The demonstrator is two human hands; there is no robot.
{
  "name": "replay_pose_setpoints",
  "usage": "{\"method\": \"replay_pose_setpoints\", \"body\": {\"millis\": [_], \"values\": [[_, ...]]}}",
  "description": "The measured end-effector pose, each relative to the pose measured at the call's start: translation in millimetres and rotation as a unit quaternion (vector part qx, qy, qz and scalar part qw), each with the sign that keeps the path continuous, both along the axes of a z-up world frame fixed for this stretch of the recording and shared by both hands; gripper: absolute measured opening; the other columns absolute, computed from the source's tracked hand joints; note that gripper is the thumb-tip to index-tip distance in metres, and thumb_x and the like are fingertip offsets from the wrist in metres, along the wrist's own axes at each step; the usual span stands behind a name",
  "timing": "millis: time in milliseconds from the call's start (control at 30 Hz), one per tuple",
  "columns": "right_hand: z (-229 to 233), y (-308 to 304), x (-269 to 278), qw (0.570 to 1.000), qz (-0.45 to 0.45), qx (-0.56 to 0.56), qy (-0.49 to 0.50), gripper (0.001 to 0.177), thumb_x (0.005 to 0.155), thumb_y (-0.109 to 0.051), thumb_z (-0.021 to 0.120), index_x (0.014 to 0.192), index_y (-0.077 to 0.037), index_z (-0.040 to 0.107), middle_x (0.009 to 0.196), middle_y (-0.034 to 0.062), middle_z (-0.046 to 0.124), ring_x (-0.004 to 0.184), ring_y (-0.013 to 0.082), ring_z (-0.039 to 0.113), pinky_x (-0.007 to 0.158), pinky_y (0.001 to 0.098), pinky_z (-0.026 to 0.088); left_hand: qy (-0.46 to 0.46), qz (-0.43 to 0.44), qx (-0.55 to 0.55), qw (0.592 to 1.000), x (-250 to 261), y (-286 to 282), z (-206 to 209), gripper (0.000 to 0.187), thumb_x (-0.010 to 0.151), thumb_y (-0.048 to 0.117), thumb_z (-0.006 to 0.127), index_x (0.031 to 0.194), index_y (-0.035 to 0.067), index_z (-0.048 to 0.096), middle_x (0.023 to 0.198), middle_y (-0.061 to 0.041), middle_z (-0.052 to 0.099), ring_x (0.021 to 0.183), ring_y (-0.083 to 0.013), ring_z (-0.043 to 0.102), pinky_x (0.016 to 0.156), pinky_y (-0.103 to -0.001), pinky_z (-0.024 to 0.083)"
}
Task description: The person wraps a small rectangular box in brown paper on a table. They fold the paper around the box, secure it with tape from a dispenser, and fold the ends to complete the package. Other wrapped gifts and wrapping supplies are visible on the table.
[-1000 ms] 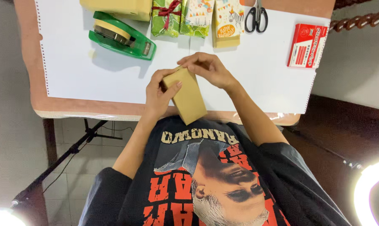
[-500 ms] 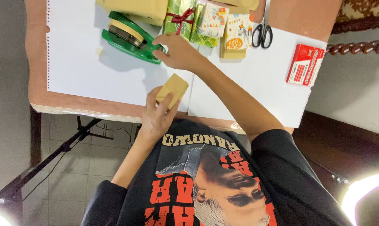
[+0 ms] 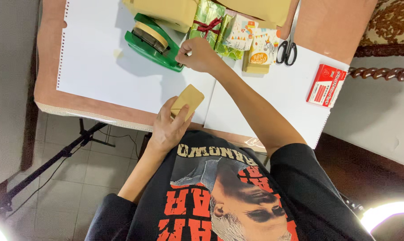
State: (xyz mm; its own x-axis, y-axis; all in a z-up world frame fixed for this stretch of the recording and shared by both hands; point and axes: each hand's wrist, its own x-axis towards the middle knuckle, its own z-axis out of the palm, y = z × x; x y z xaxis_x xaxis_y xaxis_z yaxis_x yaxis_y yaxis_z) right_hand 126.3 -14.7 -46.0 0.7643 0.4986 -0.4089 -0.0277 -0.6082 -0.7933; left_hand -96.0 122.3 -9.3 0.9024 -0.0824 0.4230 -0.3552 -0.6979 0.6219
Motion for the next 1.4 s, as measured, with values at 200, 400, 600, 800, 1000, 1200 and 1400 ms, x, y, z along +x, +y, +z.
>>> {"method": "replay_pose_setpoints", "body": {"millis": [200,400,600,800,1000,1200,1400], "values": [[21,-4,-4,0.996,-0.035,0.002,0.079,0.022,0.093,-0.023,0.072,0.091,-0.001,0.073,0.082,0.0051,0.075,0.073,0.0095,0.075,0.052,0.0289,0.049,0.000,0.003,-0.007,1.000,2,2,-1,0.047,0.087,0.012,0.087,0.126,0.007,0.061,0.134,-0.022,0.050,0.113,-0.0397,0.064,0.084,-0.044,0.062],[10,-16,-14,0.992,-0.041,0.076,0.088,0.021,0.095,-0.020,0.070,0.092,0.000,0.071,0.100,0.0061,0.074,0.086,0.0124,0.076,0.068,0.0261,0.057,-0.009,0.007,-0.007,1.000,2,3,1,0.047,0.087,0.011,0.088,0.126,0.007,0.061,0.134,-0.021,0.050,0.115,-0.0409,0.064,0.086,-0.044,0.062],[-1,-28,-24,0.990,-0.052,0.113,0.059,0.017,0.095,-0.017,0.072,0.089,-0.001,0.067,0.126,0.0098,0.068,0.080,0.0080,0.061,0.070,0.0254,0.051,-0.006,0.000,-0.027,1.000,4,4,1,0.047,0.086,0.012,0.088,0.125,0.007,0.062,0.133,-0.021,0.051,0.113,-0.0415,0.065,0.084,-0.045,0.063],[-2,-37,-31,0.986,-0.031,0.157,0.041,0.012,0.095,-0.013,0.068,0.089,-0.004,0.066,0.136,0.0115,0.062,0.080,0.0050,0.054,0.071,0.0238,0.048,-0.008,0.017,-0.031,0.999,3,3,1,0.046,0.086,0.012,0.089,0.124,0.008,0.062,0.132,-0.022,0.052,0.107,-0.0407,0.068,0.078,-0.043,0.062],[-9,-40,-36,0.985,-0.023,0.168,0.025,0.010,0.099,-0.010,0.067,0.094,-0.003,0.060,0.142,0.0152,0.056,0.087,0.0069,0.059,0.078,0.0252,0.051,-0.008,0.018,-0.027,0.999,4,2,3,0.047,0.086,0.012,0.090,0.124,0.008,0.061,0.132,-0.022,0.053,0.105,-0.0405,0.068,0.076,-0.043,0.062],[-30,-40,-39,0.972,-0.026,0.231,0.029,0.010,0.102,-0.002,0.060,0.101,-0.001,0.050,0.141,0.0193,0.052,0.104,0.0110,0.069,0.091,0.0294,0.056,-0.013,0.016,-0.025,0.999,6,1,5,0.047,0.087,0.011,0.089,0.125,0.007,0.060,0.131,-0.023,0.052,0.106,-0.0407,0.067,0.077,-0.044,0.062],[-38,-36,-48,0.973,-0.034,0.226,-0.031,0.011,0.102,0.002,0.057,0.105,0.000,0.046,0.130,0.0180,0.055,0.094,0.0155,0.064,0.087,0.0310,0.056,-0.011,0.017,-0.025,0.999,6,0,7,0.048,0.087,0.010,0.089,0.126,0.007,0.060,0.132,-0.023,0.052,0.107,-0.0407,0.067,0.079,-0.044,0.061]]}}
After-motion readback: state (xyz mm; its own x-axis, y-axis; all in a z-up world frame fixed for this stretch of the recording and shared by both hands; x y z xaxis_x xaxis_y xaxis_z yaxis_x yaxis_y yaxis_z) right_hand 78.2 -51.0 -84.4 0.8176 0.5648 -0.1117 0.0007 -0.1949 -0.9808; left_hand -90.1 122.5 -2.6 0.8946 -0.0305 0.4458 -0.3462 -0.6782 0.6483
